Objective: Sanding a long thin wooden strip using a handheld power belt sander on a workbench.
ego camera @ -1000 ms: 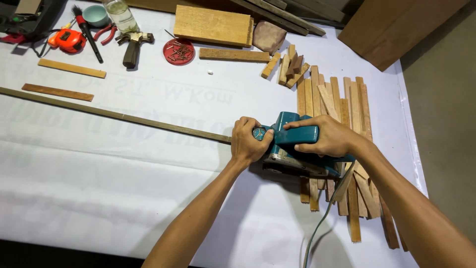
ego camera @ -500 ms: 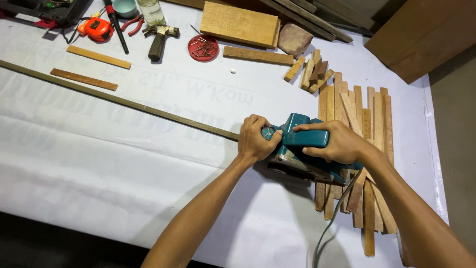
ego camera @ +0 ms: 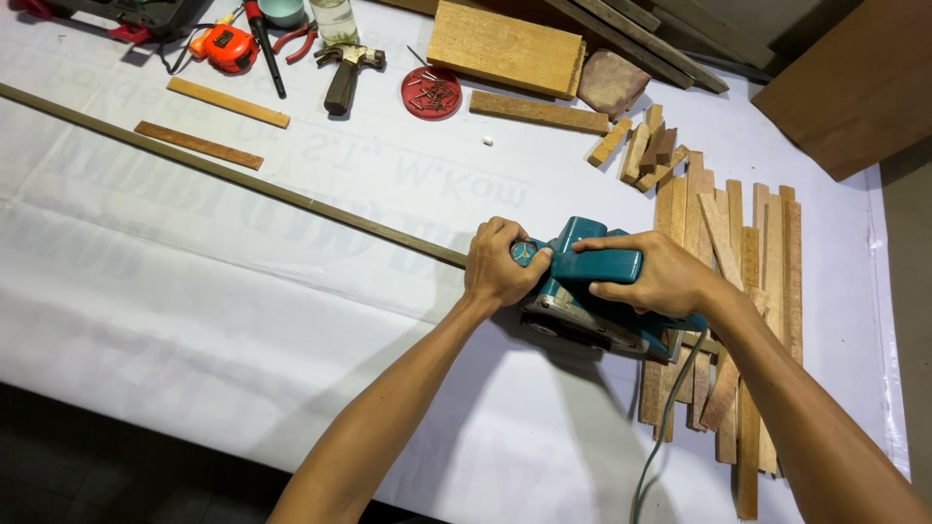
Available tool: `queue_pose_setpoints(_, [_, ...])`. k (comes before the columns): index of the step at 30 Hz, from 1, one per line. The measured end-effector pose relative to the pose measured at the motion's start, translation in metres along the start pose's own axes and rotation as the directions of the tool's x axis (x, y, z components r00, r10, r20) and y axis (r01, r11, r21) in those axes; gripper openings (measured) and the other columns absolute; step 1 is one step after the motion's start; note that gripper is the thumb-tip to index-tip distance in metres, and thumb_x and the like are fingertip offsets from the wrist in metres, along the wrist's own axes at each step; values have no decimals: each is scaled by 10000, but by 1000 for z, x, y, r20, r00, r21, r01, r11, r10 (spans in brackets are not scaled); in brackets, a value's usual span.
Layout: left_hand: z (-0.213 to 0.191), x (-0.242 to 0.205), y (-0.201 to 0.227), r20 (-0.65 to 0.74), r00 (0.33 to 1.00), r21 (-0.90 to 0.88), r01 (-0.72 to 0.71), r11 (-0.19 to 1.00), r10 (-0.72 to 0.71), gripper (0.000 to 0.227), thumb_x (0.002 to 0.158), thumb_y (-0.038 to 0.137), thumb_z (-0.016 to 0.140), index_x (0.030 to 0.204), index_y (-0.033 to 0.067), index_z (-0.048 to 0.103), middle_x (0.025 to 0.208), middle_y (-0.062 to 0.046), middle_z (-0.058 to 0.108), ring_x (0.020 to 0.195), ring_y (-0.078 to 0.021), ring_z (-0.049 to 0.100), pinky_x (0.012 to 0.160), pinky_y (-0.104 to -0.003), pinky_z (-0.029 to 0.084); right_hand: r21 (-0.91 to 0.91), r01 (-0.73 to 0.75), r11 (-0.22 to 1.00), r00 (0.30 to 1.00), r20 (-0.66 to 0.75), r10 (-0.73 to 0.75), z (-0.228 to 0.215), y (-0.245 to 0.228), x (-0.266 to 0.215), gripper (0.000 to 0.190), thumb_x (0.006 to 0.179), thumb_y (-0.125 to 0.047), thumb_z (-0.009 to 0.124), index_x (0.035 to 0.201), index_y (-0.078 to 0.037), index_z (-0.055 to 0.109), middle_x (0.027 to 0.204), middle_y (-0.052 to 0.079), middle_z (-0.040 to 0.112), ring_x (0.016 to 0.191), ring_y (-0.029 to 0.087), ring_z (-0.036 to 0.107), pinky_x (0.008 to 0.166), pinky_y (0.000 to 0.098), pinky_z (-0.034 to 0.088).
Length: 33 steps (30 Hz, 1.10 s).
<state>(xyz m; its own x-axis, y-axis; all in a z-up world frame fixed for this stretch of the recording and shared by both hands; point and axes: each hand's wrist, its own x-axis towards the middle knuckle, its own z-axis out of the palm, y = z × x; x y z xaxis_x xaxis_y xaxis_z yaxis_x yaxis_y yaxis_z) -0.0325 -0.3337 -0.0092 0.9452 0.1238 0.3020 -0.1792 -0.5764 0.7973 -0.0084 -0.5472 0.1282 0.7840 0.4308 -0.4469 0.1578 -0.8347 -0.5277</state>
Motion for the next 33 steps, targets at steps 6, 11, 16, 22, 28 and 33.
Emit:
queue_pose_setpoints(6, [-19,6,-16,-11,1000,0,-6,1000,6,359,741,414,731,794,68,650,878,-84,585,867,-230,549,722,-403,490,-13,36,999,999,7,-36,5,-19,15,666,724,-359,848,1352,-294,637,775,137,783,431,202,649,481,358,586])
queue_pose_setpoints(11, [-30,10,-28,-11,1000,7,2,1000,-2,354,742,413,734,787,73,647,871,-80,584,858,-226,551,707,-398,496,-30,39,999,999,18,-38,7,-38,22,644,740,-340,837,1353,-283,646,762,151,781,443,197,653,482,354,585])
queue_pose_setpoints(16, [-45,14,-39,-22,1000,15,-3,1000,3,350,740,411,742,780,76,647,862,-78,584,850,-225,552,705,-395,496,6,98,995,995,10,-98,12,-51,33,645,720,-287,813,1345,-259,658,784,133,784,452,187,656,476,348,587])
queue_pose_setpoints(22, [-65,20,-51,-29,1000,25,10,1000,-9,345,735,407,744,782,80,645,863,-73,582,846,-223,550,699,-395,496,-27,95,995,995,18,-95,17,-71,47,646,723,-269,811,1349,-268,651,789,143,787,455,186,667,516,341,604])
queue_pose_setpoints(28, [-86,27,-68,-33,999,22,27,999,-26,347,736,414,740,787,84,643,864,-70,578,846,-222,549,699,-394,494,-11,132,991,991,25,-132,20,-97,61,635,731,-262,813,1345,-265,652,815,110,782,467,185,668,531,335,611])
queue_pose_setpoints(33, [-110,32,-81,-44,999,37,34,999,-32,351,737,411,743,775,78,640,876,-72,584,857,-230,557,712,-399,503,18,129,992,991,37,-129,24,-126,70,612,737,-242,801,1336,-258,674,770,120,774,478,174,652,515,344,597])
